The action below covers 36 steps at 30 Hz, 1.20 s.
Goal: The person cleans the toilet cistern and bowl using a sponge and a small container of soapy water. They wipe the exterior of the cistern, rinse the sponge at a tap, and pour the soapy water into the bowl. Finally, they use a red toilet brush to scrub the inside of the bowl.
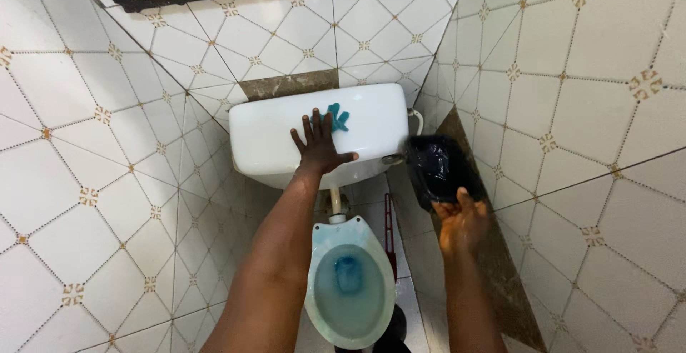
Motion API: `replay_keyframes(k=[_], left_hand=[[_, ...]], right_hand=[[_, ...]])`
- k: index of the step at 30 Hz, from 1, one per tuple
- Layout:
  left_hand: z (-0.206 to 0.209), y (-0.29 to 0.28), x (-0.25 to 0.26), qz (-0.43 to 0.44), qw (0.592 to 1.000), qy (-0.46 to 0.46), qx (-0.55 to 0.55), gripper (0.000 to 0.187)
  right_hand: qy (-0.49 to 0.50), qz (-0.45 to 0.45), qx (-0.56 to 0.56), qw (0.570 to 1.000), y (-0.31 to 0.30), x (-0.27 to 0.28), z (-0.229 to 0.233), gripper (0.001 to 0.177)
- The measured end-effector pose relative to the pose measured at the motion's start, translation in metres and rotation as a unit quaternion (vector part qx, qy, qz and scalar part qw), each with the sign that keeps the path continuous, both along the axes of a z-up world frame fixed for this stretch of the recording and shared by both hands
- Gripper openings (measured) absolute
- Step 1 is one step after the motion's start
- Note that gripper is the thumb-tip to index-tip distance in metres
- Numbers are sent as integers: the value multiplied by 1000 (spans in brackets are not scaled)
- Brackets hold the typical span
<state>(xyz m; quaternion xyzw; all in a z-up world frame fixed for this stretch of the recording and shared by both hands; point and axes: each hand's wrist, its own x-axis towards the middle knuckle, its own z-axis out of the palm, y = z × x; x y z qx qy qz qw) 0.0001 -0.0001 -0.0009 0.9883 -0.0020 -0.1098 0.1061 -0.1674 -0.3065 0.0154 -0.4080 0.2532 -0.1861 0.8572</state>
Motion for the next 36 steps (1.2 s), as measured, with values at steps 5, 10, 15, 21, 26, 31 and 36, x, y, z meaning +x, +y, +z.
replay_keyframes(k=[5, 10, 15, 21, 26, 31, 36], left_hand=[[-7, 2, 0, 2, 999, -36, -14, 131], [-23, 4, 7, 32, 995, -56, -72, 88], [-42, 8, 13, 47, 990, -94, -93, 68], [-42, 10, 13, 29, 994, -83, -61, 77], [-28, 0, 2, 53, 996, -59, -28, 84], [-24, -3, 2, 58, 996, -60, -21, 83], [-23, -2, -1, 62, 995, -76, -36, 84]], right_hand=[[75, -22, -60, 995, 2, -31, -60, 29], [128, -23, -63, 989, 15, -7, -122, 28], [90, 27, -100, 991, 31, 31, -111, 31], [26, 51, 61, 996, 8, 14, -127, 20], [143, -3, 149, 979, -5, -16, -165, 20], [192, 2, 13, 981, 20, -4, -156, 22], [194, 38, -70, 978, 51, 45, -110, 28]])
